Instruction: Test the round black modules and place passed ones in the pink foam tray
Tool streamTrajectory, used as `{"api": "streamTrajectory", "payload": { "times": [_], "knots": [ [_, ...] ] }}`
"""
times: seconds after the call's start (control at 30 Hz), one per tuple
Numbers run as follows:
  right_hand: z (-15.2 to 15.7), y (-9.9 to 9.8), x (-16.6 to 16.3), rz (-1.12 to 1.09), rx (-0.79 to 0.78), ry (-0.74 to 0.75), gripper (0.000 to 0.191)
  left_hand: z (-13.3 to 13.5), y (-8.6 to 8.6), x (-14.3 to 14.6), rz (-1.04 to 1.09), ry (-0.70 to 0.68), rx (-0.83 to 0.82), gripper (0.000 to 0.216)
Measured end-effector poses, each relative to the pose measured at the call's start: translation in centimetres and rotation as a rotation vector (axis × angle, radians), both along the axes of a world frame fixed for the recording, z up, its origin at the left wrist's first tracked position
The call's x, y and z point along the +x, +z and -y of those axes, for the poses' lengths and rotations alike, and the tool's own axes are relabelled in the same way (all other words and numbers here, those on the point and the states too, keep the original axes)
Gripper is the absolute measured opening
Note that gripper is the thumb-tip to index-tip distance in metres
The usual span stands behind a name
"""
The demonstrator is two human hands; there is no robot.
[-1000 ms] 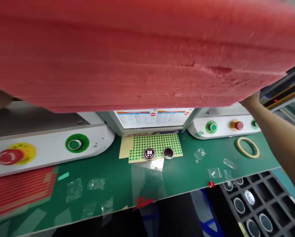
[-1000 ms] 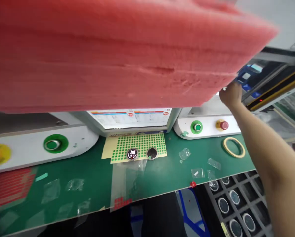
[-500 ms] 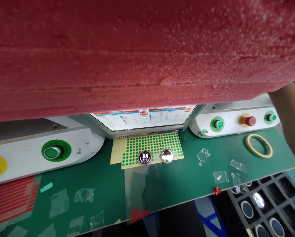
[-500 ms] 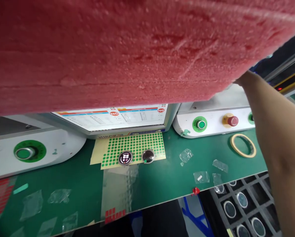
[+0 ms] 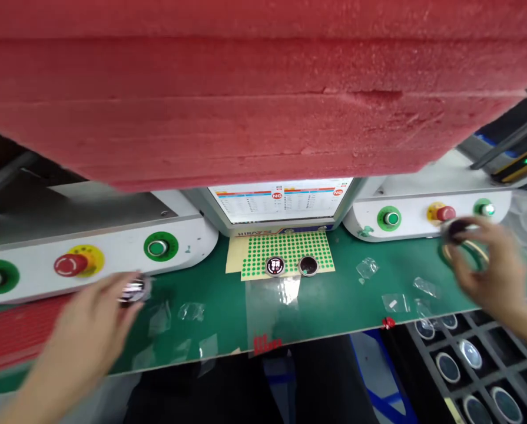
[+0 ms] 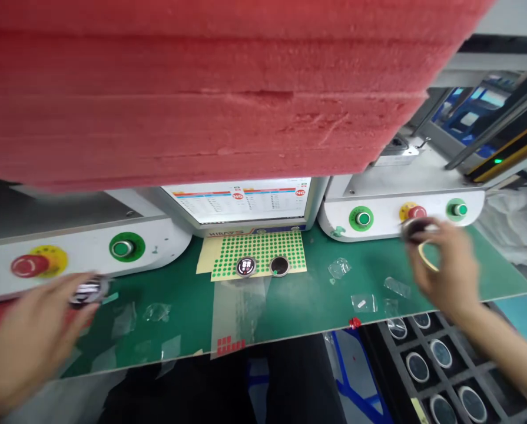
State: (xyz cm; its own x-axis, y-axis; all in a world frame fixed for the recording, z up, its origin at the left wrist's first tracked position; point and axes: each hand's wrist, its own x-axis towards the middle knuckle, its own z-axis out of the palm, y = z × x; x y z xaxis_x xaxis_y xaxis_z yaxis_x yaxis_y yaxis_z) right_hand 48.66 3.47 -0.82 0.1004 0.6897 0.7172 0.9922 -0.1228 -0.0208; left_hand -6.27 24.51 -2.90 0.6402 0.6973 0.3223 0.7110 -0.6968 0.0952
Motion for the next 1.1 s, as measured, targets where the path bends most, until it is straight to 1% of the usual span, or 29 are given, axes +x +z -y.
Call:
{"api": "streamTrajectory", "payload": {
  "times": [0.03, 0.07, 0.1, 0.17, 0.23, 0.3, 0.37, 0.47, 0.53, 0.6, 0.7, 0.77, 0.83, 0.87, 0.9, 0.93, 1.0, 1.07, 1.1],
  "knots": [
    [1.2, -1.6, -2.6, -0.011, -0.118, 0.153, 0.011, 1.0, -1.3, 1.3, -0.015, -0.032, 0.038, 0.045],
    [2.0, -3.3, -5.1, -0.062, -0.247, 0.252, 0.014, 1.9, -2.4, 2.9, -0.036, -0.09, 0.034, 0.042],
    [2.3, -4.7, -7.4, -0.121, -0.342, 0.324, 0.02, 2.8, -3.4, 4.5, -0.039, -0.165, 0.013, 0.039],
    [1.9, -6.8, -10.8, -0.171, -0.419, 0.402, 0.023, 3.9, -4.7, 7.5, -0.034, -0.254, -0.04, 0.034],
    [0.9, -7.6, -12.4, -0.241, -0.473, 0.441, 0.023, 4.1, -5.3, 9.3, -0.027, -0.283, -0.1, 0.033],
    [0.1, -7.4, -12.6, -0.306, -0.532, 0.469, 0.022, 3.9, -5.4, 9.8, -0.019, -0.287, -0.147, 0.032],
    [-0.4, -6.6, -12.0, -0.348, -0.573, 0.487, 0.023, 3.6, -5.0, 9.7, -0.006, -0.288, -0.179, 0.032],
    [-1.6, -5.3, -11.4, -0.436, -0.553, 0.431, 0.029, 3.1, -4.0, 10.6, 0.015, -0.284, -0.21, 0.037],
    [-3.2, -4.8, -11.7, -0.472, -0.539, 0.402, 0.033, 2.6, -3.4, 12.4, 0.025, -0.294, -0.245, 0.04],
    [-5.1, -4.7, -12.6, -0.47, -0.574, 0.432, 0.038, 2.0, -3.0, 14.6, 0.022, -0.327, -0.324, 0.04],
    [-7.5, -5.1, -14.2, -0.463, -0.635, 0.459, 0.047, 1.3, -3.1, 17.4, 0.008, -0.365, -0.419, 0.036],
    [-8.3, -5.5, -15.0, -0.47, -0.654, 0.436, 0.052, 1.1, -3.3, 18.3, 0.006, -0.371, -0.43, 0.031],
    [-8.6, -5.8, -15.5, -0.476, -0.667, 0.399, 0.056, 1.1, -3.2, 17.9, 0.015, -0.38, -0.436, 0.028],
    [-8.6, -5.9, -15.6, -0.476, -0.673, 0.381, 0.056, 1.2, -2.8, 17.2, 0.02, -0.392, -0.425, 0.026],
    [-8.7, -5.9, -15.7, -0.474, -0.679, 0.368, 0.056, 1.1, -2.3, 16.1, 0.028, -0.406, -0.388, 0.025],
    [-8.7, -5.9, -15.7, -0.47, -0.683, 0.359, 0.053, 0.9, -1.5, 14.6, 0.037, -0.412, -0.318, 0.025],
    [-8.6, -5.9, -15.7, -0.466, -0.682, 0.361, 0.045, -0.2, 0.6, 10.7, 0.051, -0.387, -0.096, 0.024],
    [-8.5, -5.9, -15.7, -0.469, -0.664, 0.383, 0.036, -2.4, 3.3, 6.5, 0.028, -0.263, 0.115, 0.026],
    [-8.4, -6.0, -15.7, -0.473, -0.652, 0.398, 0.033, -3.9, 4.7, 4.6, -0.001, -0.182, 0.175, 0.03]
  ]
}}
